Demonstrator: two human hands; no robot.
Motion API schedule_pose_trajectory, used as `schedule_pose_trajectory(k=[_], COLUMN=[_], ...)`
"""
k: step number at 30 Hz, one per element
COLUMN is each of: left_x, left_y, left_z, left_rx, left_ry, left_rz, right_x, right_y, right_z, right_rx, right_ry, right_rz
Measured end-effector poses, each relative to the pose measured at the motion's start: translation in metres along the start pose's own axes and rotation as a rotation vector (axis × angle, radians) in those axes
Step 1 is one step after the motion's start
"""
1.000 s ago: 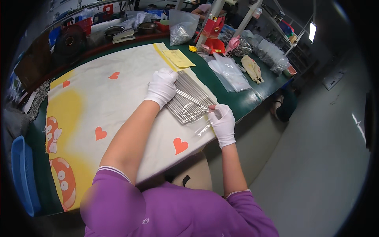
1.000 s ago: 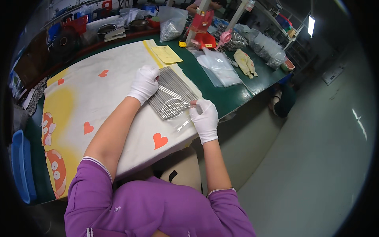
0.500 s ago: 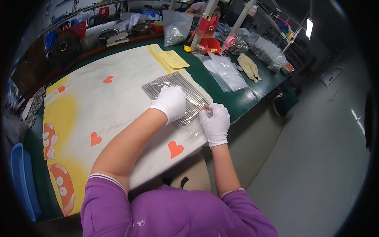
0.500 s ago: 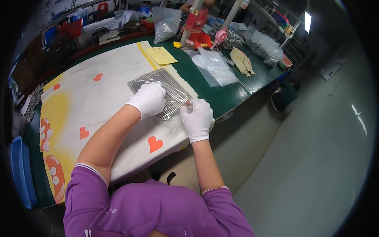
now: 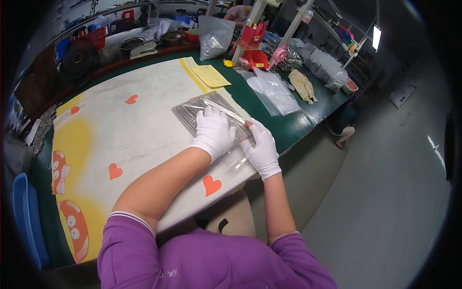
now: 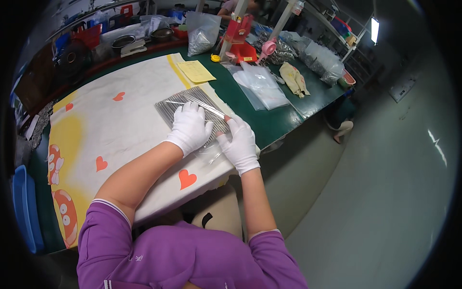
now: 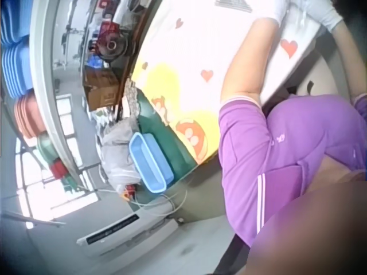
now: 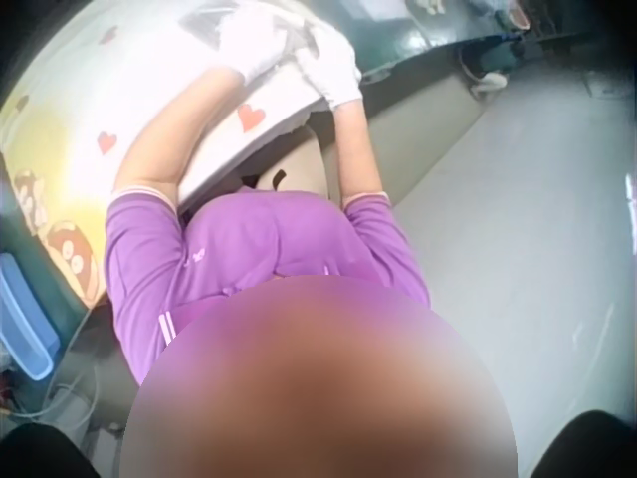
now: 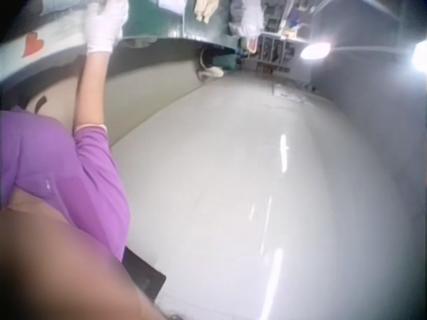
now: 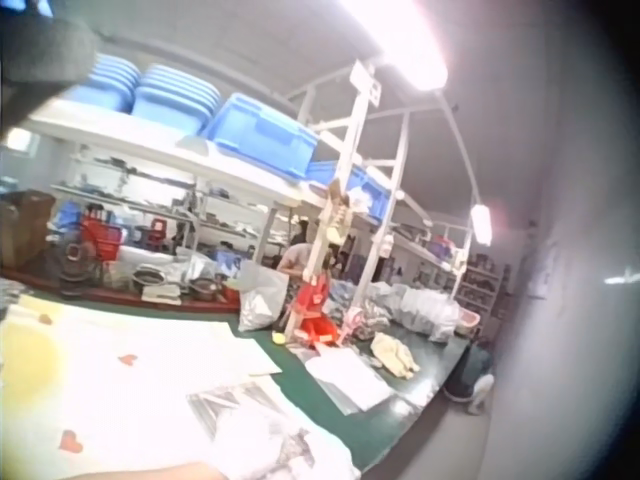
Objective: Organizing and packing multiple thin metal rods into plastic sleeves at a manufacturing workbench.
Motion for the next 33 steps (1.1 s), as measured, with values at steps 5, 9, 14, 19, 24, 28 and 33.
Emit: schedule_pose_trajectory(k=[5,9,14,19,24,28,33], left_x=[-0.005,-0.006,-0.003,-0.008,-0.005,-0.008,-0.009], left_y=[0.008,0.010,0.007,0.015,0.025,0.027,0.030], left_z=[0.023,0.019,0.006,0.014,0.017,0.020,0.024], left_rx=[0.067,-0.066,-0.228,-0.213,-0.287,-0.299,-0.227], left_ry=[-0.025,-0.121,-0.197,-0.164,-0.207,-0.222,-0.175], left_rz=[0.074,0.080,-0.033,0.100,0.040,0.042,0.045], right_x=[0.005,0.004,-0.001,-0.003,0.001,0.000,0.004], right_y=[-0.003,-0.012,-0.011,-0.008,-0.007,-0.008,0.000], right_z=[-0.001,-0.003,-0.011,-0.009,-0.007,-0.009,-0.001], right_rx=[-0.022,-0.043,0.016,0.067,-0.016,-0.087,0.008], right_ry=[0.024,0.082,0.223,0.248,0.278,0.267,0.065], right_rz=[0.089,0.054,0.015,0.039,0.008,-0.018,-0.019])
Point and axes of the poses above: each hand's wrist, its own y-axis towards the middle knuckle, its own x-axis out of the back of the hand, z = x × y, the point moved 6 cm from there along y, towards the middle knuckle, and after that the axes turned 8 degrees about -y, right-handed, at the moved point
